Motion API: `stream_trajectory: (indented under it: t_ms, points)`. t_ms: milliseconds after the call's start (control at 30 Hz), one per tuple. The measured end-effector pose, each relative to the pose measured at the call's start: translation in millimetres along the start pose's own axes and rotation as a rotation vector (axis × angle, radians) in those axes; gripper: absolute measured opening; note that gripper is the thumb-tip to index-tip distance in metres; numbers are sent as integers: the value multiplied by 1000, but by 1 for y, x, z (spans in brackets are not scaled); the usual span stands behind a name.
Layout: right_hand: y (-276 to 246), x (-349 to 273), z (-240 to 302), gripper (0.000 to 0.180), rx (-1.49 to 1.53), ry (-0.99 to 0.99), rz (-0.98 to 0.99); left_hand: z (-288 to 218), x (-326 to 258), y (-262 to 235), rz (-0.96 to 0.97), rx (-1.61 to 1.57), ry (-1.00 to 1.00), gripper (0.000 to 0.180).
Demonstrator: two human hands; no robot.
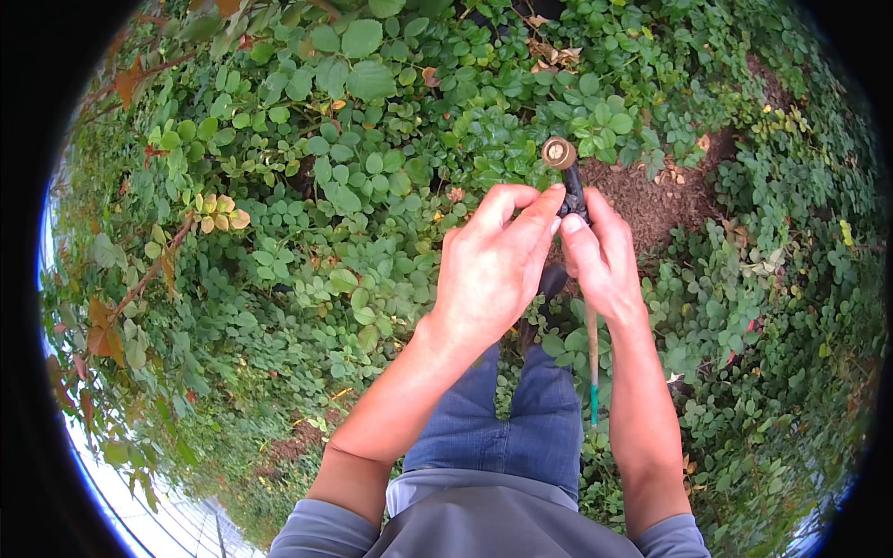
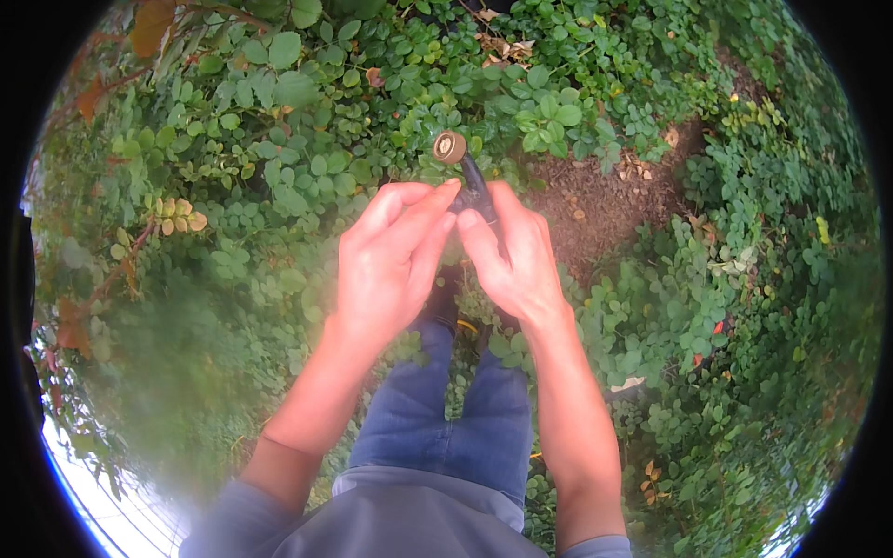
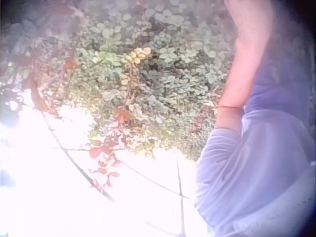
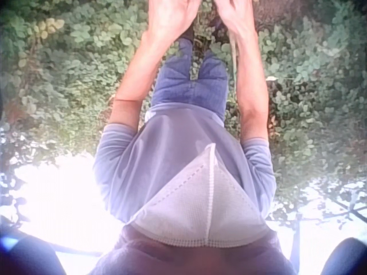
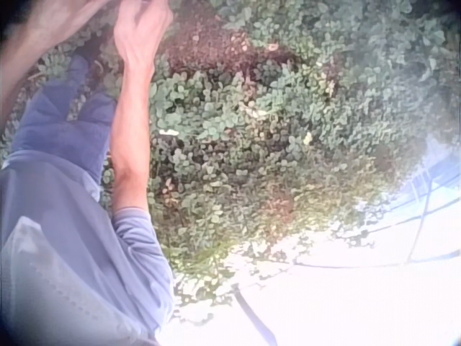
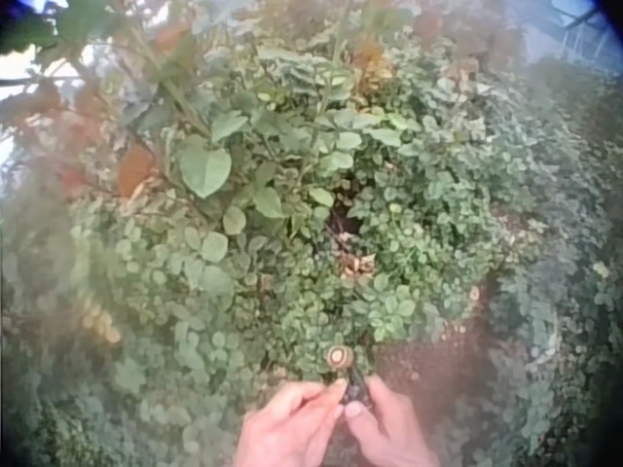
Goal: The person assembles a drip irrigation system by connecting a black plastic fitting to a brass connector and attaching it to a long white tube. They then put on gloves and use a handheld device with an antenna to scan the plants in the greenhouse.
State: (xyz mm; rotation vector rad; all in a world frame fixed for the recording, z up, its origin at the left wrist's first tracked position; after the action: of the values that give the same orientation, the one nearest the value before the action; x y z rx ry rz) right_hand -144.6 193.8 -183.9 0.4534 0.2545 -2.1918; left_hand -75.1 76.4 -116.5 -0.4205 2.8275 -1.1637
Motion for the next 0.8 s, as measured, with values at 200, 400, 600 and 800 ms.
stream_trajectory:
  t_ms: [200, 400, 600, 800]
  points:
    - [0, 2, 0, 25, 27, 7, 22, 0, -1, -1, -2, -8, 4, 28]
    - [-1, 2, 1, 27, -39, -25, -21, -3, 1, -2, 45, -72, -37, 28]
    - [0, 4, 5, 30, -94, 11, -37, -2, 2, -3, 7, -102, -92, 26]
    - [-2, 4, 2, 30, -56, -16, 19, -3, 3, -3, 6, -92, -103, 26]
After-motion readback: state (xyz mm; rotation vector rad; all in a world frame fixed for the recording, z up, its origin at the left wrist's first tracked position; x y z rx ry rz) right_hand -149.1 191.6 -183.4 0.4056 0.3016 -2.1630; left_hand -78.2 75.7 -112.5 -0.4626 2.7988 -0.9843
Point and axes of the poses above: each hand's wrist, its own x-axis towards the middle knuckle, its own y-axis out of the palm, z = x × y, the point moved 6 cm from there along x, towards the middle knuckle, and after that the axes turned 10 degrees about z, right-handed, at the moved point
